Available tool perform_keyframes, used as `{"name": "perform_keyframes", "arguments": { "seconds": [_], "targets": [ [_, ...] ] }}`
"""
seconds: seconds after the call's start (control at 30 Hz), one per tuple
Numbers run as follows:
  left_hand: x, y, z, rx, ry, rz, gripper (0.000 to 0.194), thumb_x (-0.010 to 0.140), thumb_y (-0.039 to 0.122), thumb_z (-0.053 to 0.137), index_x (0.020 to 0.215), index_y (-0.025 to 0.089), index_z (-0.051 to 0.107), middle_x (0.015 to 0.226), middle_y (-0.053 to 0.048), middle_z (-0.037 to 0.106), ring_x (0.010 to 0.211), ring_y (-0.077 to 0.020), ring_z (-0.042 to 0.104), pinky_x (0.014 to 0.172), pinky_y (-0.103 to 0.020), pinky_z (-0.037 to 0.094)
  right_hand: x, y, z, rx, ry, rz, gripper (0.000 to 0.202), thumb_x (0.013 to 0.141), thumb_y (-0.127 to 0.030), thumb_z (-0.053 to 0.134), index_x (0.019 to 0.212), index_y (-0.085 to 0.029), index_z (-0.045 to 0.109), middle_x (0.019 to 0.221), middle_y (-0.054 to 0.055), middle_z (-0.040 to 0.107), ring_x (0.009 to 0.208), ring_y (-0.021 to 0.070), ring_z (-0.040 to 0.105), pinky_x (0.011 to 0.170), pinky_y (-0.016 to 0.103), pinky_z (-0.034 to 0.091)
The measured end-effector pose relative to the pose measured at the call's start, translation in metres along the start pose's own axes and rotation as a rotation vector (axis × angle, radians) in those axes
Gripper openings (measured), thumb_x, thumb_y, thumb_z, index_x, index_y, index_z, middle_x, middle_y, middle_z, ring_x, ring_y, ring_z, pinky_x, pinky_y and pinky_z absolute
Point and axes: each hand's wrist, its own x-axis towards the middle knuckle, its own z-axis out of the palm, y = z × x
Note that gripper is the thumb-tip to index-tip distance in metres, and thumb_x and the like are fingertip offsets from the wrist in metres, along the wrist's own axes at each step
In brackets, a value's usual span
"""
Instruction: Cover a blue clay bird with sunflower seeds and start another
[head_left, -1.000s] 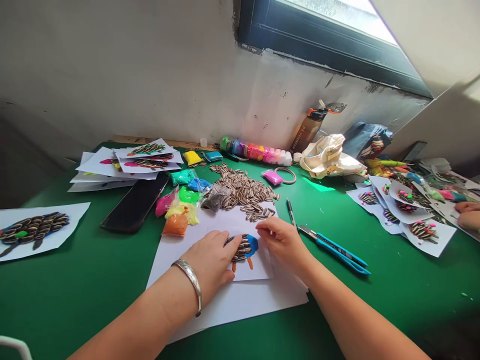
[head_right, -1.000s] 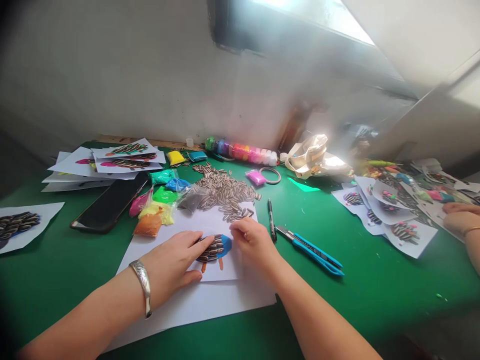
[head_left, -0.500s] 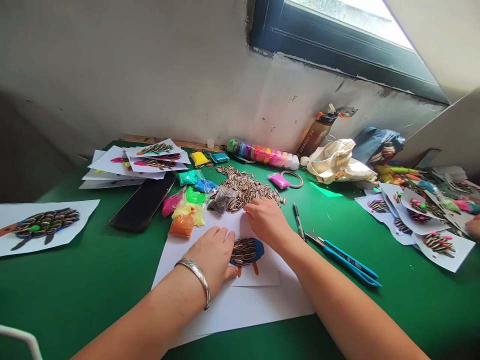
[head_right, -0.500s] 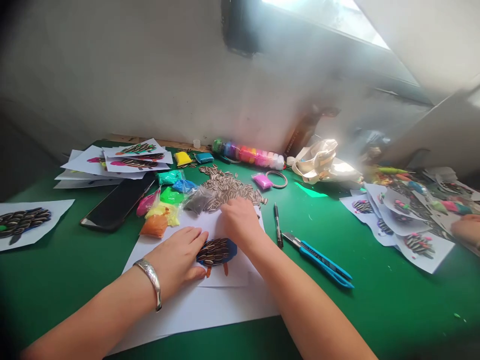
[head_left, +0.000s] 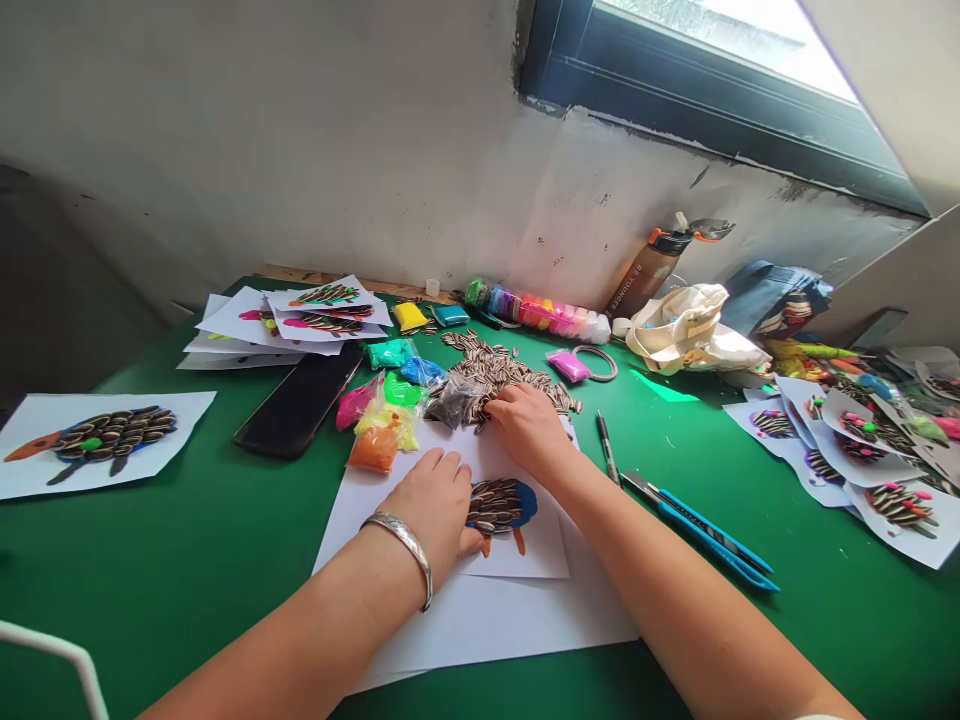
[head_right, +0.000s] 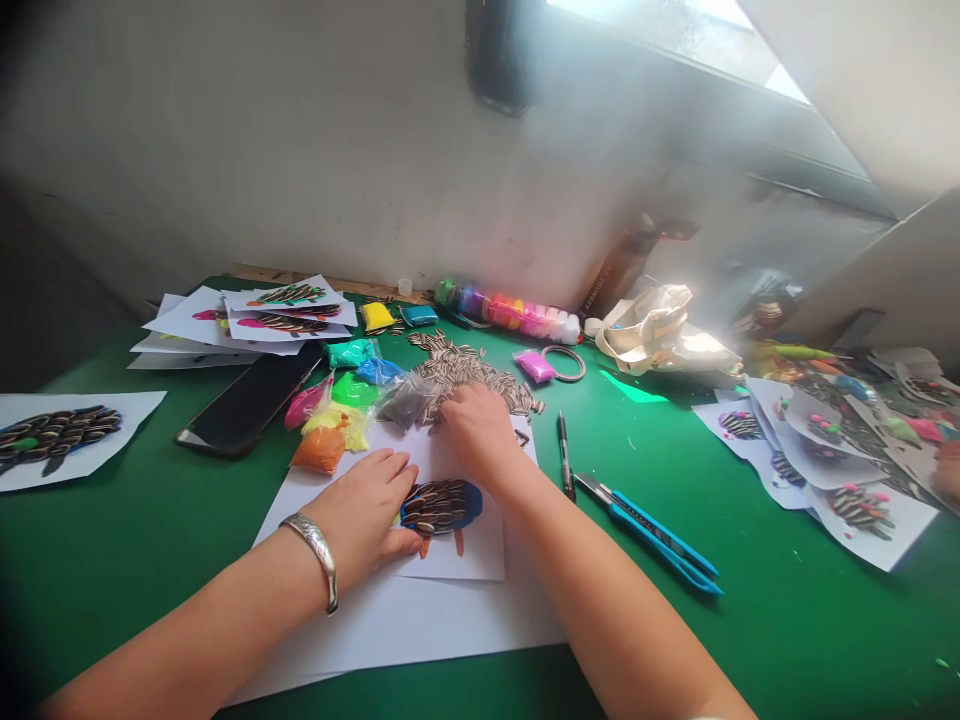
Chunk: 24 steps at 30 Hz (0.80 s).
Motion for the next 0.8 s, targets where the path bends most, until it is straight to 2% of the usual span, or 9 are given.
{"name": "perform_keyframes", "arguments": {
  "seconds": [0.1, 0.2, 0.27, 0.33, 0.47, 0.57, 0.67, 0.8],
  "targets": [
    [0.000, 0.000, -0.001, 0.005, -0.001, 0.009, 0.045, 0.074, 0.049, 0.066, 0.096, 0.010, 0.065, 0.096, -0.013, 0.064, 0.099, -0.0298, 0.052, 0.089, -0.040, 0.042, 0.004, 0.000, 0.000, 0.010, 0.012, -0.001, 0.023, 0.086, -0.012, 0.048, 0.071, -0.017, 0.064, 0.078, 0.008, 0.059, 0.077, 0.0191, 0.047, 0.070, 0.030, 0.032],
    [0.000, 0.000, -0.001, -0.015, 0.002, -0.009, 0.048, 0.073, 0.048, 0.067, 0.100, 0.009, 0.064, 0.100, -0.014, 0.063, 0.102, -0.0306, 0.051, 0.091, -0.041, 0.041, 0.000, -0.004, -0.010, 0.024, 0.051, 0.030, 0.022, 0.089, -0.012, 0.044, 0.079, -0.017, 0.063, 0.085, 0.009, 0.059, 0.080, 0.0189, 0.049, 0.072, 0.029, 0.034],
    [-0.001, 0.000, 0.000, -0.030, 0.001, -0.017, 0.050, 0.073, 0.048, 0.067, 0.103, 0.007, 0.063, 0.103, -0.015, 0.062, 0.105, -0.0310, 0.050, 0.093, -0.041, 0.040, -0.011, -0.006, -0.021, 0.068, 0.086, 0.075, 0.023, 0.091, -0.012, 0.039, 0.089, -0.016, 0.061, 0.089, 0.009, 0.060, 0.082, 0.0185, 0.051, 0.072, 0.028, 0.036],
    [-0.001, 0.000, 0.001, -0.029, -0.007, -0.012, 0.051, 0.075, 0.048, 0.065, 0.103, 0.006, 0.063, 0.103, -0.015, 0.062, 0.105, -0.0313, 0.049, 0.094, -0.042, 0.040, -0.030, -0.007, -0.032, 0.262, 0.113, 0.147, 0.021, 0.092, -0.014, 0.039, 0.092, -0.017, 0.060, 0.087, 0.007, 0.062, 0.079, 0.0168, 0.053, 0.070, 0.027, 0.038],
    [0.000, 0.001, 0.000, -0.022, -0.021, -0.003, 0.046, 0.076, 0.047, 0.065, 0.100, 0.009, 0.063, 0.101, -0.014, 0.062, 0.104, -0.0303, 0.050, 0.093, -0.041, 0.040, -0.078, -0.010, -0.044, 0.596, 0.042, 0.210, 0.016, 0.092, -0.022, 0.045, 0.090, -0.021, 0.061, 0.079, 0.001, 0.063, 0.071, 0.0137, 0.054, 0.064, 0.024, 0.041],
    [0.000, 0.001, -0.001, -0.020, -0.017, 0.004, 0.042, 0.076, 0.045, 0.065, 0.100, 0.010, 0.063, 0.102, -0.013, 0.062, 0.105, -0.0299, 0.050, 0.093, -0.040, 0.040, -0.105, -0.013, -0.043, 0.788, -0.077, 0.368, 0.010, 0.088, -0.029, 0.052, 0.087, -0.021, 0.059, 0.062, -0.004, 0.055, 0.056, 0.0111, 0.048, 0.051, 0.021, 0.037],
    [0.000, 0.001, -0.003, -0.034, -0.017, -0.007, 0.040, 0.075, 0.042, 0.067, 0.101, 0.012, 0.061, 0.105, -0.012, 0.061, 0.107, -0.0294, 0.050, 0.093, -0.040, 0.040, -0.115, -0.016, -0.042, 0.884, -0.150, 0.386, 0.012, 0.087, -0.028, 0.054, 0.080, -0.020, 0.061, 0.062, -0.004, 0.054, 0.057, 0.0108, 0.048, 0.052, 0.021, 0.037],
    [-0.001, 0.002, -0.005, -0.094, -0.034, -0.050, 0.041, 0.074, 0.041, 0.067, 0.103, 0.013, 0.060, 0.111, -0.013, 0.058, 0.111, -0.0296, 0.048, 0.095, -0.040, 0.039, -0.114, -0.018, -0.046, 0.933, -0.212, 0.303, 0.019, 0.089, -0.020, 0.047, 0.082, -0.021, 0.065, 0.073, -0.002, 0.063, 0.066, 0.0118, 0.052, 0.060, 0.022, 0.039]
  ]
}}
